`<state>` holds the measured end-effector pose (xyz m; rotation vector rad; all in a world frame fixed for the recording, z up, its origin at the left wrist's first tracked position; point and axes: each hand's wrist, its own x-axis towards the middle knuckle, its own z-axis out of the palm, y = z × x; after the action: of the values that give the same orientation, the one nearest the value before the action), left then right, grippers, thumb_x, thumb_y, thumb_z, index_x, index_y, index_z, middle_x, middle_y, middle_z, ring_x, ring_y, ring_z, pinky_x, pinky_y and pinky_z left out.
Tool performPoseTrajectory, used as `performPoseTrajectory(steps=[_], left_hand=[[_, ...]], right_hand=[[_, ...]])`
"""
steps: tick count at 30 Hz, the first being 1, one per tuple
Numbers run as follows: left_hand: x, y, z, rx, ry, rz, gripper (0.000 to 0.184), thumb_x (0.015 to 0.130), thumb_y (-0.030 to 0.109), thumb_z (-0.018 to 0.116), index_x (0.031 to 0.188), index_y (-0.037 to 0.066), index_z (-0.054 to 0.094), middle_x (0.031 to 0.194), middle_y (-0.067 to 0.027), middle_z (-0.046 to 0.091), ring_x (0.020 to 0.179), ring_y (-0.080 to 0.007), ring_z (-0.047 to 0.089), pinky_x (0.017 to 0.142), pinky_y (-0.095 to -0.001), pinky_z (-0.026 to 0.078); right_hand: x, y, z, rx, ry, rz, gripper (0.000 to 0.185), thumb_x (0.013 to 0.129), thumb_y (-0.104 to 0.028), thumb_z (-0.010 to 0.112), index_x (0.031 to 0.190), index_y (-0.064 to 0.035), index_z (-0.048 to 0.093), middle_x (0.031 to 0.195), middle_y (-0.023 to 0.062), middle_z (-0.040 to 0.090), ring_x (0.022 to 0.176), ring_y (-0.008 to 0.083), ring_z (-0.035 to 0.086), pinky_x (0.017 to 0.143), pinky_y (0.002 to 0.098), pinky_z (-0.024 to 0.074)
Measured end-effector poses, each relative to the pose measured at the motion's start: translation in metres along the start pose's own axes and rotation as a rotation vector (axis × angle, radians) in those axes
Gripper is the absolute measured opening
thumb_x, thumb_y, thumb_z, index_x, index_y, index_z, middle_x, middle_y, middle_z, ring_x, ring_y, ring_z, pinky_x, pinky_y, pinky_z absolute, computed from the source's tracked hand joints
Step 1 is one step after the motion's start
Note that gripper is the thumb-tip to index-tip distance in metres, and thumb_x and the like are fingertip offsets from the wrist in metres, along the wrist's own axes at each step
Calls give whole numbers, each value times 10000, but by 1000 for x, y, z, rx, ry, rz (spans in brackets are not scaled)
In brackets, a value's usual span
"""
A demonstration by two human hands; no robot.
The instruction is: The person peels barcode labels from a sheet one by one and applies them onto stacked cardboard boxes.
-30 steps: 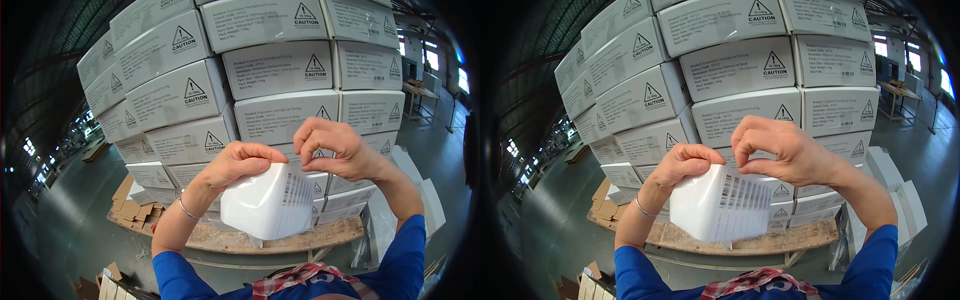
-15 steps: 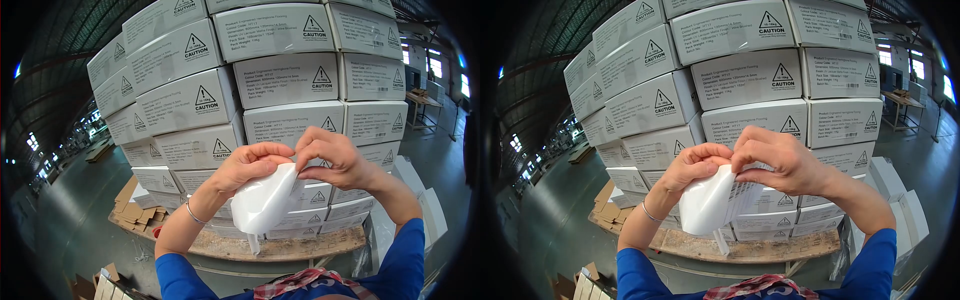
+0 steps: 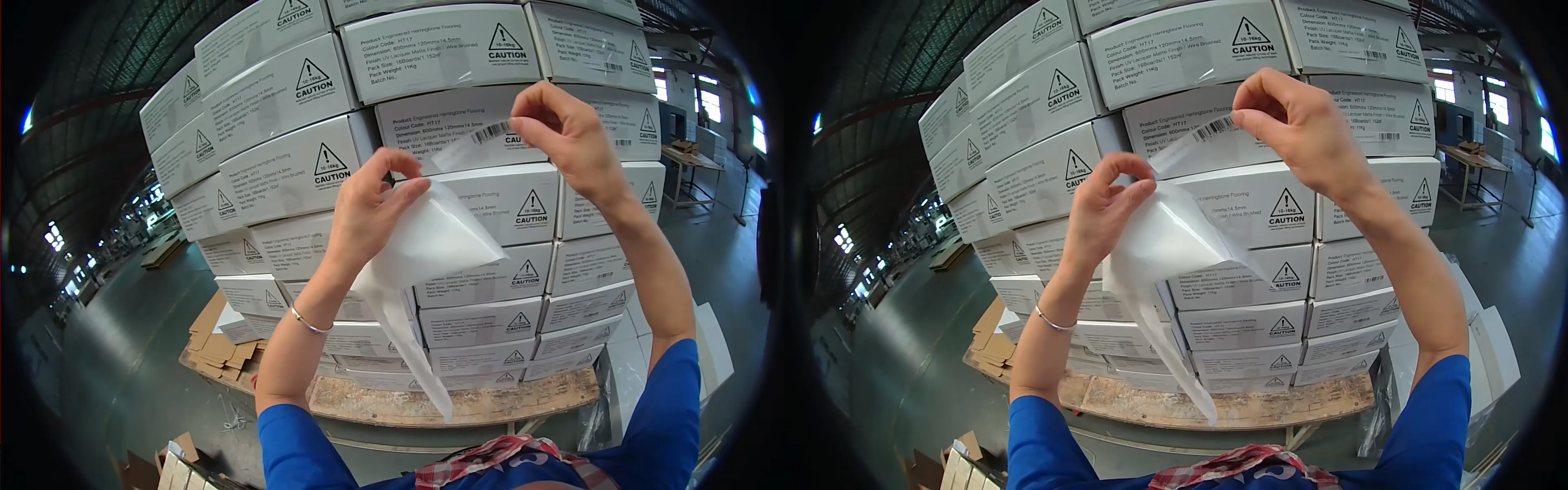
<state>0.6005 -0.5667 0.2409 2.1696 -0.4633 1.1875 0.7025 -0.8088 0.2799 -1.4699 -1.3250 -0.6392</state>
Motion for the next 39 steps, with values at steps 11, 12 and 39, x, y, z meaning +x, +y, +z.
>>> performPoseTrajectory(steps=[11,12,39], left_hand=[[28,18,2,-69,21,-93,180,895,175,629,869,-2,627,756,-13,647,664,-57,552,619,-224,458],[31,17,0,-76,32,-86,183,899,176,621,872,-6,628,752,-12,647,661,-57,553,618,-223,457],[106,6,-16,304,154,-52,222,877,250,605,873,31,640,734,-20,647,659,-100,553,640,-283,455]], right_hand=[[14,10,9,30,56,-2,71,886,-77,617,886,-25,569,777,-31,551,708,41,500,657,194,430],[15,12,9,32,59,-3,71,886,-77,617,886,-25,569,777,-31,551,708,41,500,657,194,430],[75,57,15,74,163,76,107,878,-142,627,878,-39,597,742,-33,552,660,59,483,620,208,414]])
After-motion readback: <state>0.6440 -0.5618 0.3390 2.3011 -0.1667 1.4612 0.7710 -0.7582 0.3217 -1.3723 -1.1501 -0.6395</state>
